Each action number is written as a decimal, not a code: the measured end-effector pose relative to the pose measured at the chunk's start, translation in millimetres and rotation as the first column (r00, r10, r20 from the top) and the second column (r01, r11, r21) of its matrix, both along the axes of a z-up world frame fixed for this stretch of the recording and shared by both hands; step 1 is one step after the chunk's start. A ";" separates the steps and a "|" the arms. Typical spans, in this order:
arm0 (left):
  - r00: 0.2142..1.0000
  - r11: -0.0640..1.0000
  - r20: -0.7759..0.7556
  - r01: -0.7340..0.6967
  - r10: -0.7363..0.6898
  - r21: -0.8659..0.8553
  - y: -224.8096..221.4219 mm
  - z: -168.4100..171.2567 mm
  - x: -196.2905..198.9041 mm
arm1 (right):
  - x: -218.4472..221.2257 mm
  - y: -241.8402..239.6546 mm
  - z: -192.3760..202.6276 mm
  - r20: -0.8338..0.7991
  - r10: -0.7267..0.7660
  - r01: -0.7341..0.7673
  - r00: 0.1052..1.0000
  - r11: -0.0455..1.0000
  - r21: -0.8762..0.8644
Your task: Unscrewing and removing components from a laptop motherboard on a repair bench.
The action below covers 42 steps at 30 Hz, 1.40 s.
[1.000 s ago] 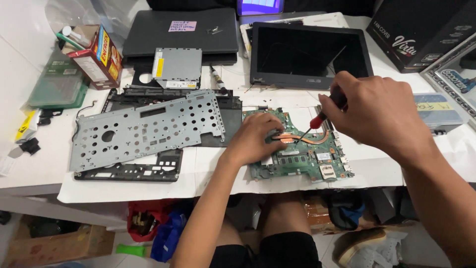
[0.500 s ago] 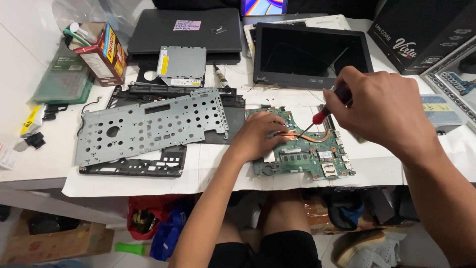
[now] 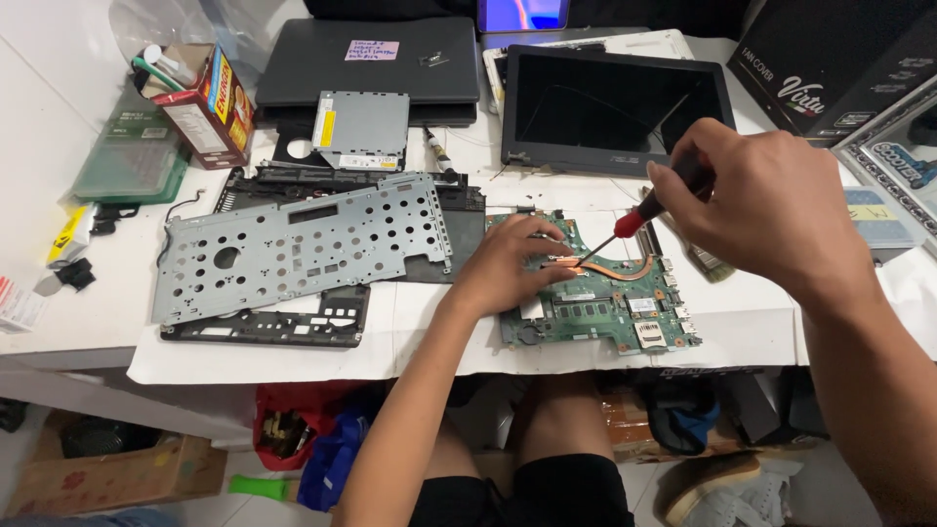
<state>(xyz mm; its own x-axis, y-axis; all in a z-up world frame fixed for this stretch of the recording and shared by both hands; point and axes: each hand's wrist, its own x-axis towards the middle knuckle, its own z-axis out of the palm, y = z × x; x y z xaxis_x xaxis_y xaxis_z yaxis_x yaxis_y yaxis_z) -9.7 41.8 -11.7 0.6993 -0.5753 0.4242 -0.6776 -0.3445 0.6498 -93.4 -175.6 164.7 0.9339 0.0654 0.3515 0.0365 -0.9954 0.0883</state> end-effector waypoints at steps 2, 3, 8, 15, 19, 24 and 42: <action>1.000 1.000 -0.029 -0.004 0.003 -0.023 0.2 2.5 -2.0 | -0.7 -1.0 0.8 0.007 0.005 -0.005 1.000 1.000 0.025; 0.997 0.999 -0.073 0.009 -0.012 -0.044 1.0 4.1 -3.1 | -1.5 -1.0 1.3 0.019 0.021 -0.022 1.000 0.998 0.059; 0.999 0.990 -0.016 0.041 -0.044 -0.135 1.1 -6.9 3.7 | 0.2 -4.5 -1.0 0.052 0.065 -0.071 0.997 0.990 0.123; 0.999 0.998 -0.044 0.014 -0.017 -0.068 0.4 1.4 1.6 | 6.9 -9.4 -7.1 0.021 0.027 -0.032 0.999 0.960 0.277; 0.999 0.996 -0.049 0.005 -0.009 -0.089 -1.5 -3.0 5.1 | 9.9 -11.7 -10.5 -0.028 -0.003 0.014 1.000 0.923 0.385; 0.998 0.997 -0.056 -0.041 0.038 -0.064 -2.1 0.4 3.0 | 18.0 -26.9 -23.1 0.021 0.006 -0.016 1.000 0.864 0.503; 0.858 0.875 0.260 -0.350 0.442 -0.333 -2.4 -1.3 34.8 | 105.9 -76.4 -192.8 0.647 -0.021 -0.603 0.762 0.341 0.721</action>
<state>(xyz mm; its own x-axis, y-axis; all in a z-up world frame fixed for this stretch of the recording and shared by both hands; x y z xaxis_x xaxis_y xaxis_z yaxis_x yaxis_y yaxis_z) 25.1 39.4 -13.0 0.6427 -0.1117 0.7580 -0.7047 -0.4745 0.5276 12.5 -252.0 -28.1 0.5897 -0.3273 0.7384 0.6071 -0.4233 -0.6725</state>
